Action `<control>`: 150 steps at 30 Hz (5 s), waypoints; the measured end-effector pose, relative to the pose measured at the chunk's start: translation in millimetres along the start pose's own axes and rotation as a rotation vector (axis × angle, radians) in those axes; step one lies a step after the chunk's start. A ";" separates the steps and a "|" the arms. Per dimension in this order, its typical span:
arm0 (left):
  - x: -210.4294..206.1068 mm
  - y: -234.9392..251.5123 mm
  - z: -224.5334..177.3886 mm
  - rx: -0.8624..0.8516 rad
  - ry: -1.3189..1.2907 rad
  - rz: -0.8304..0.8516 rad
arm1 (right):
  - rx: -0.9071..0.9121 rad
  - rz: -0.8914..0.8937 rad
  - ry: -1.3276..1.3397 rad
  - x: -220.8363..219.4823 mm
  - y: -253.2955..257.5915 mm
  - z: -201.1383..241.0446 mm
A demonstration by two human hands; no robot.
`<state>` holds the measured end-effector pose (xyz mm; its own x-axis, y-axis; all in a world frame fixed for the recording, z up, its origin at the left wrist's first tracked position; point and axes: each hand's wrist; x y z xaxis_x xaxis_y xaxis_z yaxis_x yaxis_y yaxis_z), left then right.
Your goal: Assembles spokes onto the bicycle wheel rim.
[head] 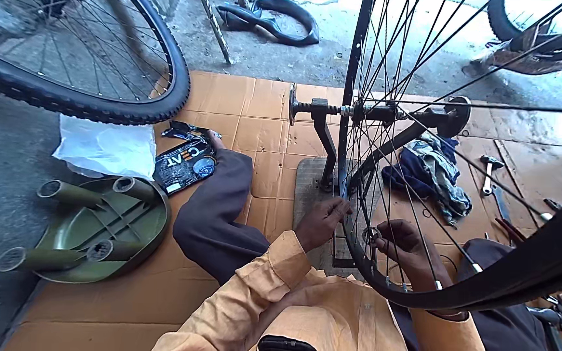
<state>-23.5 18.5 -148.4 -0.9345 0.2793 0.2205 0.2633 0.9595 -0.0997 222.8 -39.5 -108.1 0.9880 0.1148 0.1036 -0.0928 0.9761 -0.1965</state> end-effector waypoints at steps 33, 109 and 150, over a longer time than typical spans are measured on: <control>-15.6 -0.9 -14.3 -0.053 0.504 0.100 | -0.013 -0.042 -0.165 -49.0 14.4 14.6; -2.3 -4.8 -3.9 -0.165 0.312 0.146 | 0.208 0.056 -0.312 -19.3 19.5 -29.1; -13.2 -13.1 -18.0 -0.013 0.430 0.066 | 0.070 0.056 -0.275 -40.1 16.6 15.5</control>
<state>-10.3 2.9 -132.5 -0.7316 0.3272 0.5981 0.3249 0.9386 -0.1161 179.7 -25.1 -100.4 0.9114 0.2055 0.3566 -0.1644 0.9761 -0.1424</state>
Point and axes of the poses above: each hand's wrist, its own y-axis towards the middle knuckle, its own x-axis out of the back of the hand, z = x × y, and after that the axes turned 5 degrees about -z, right-handed
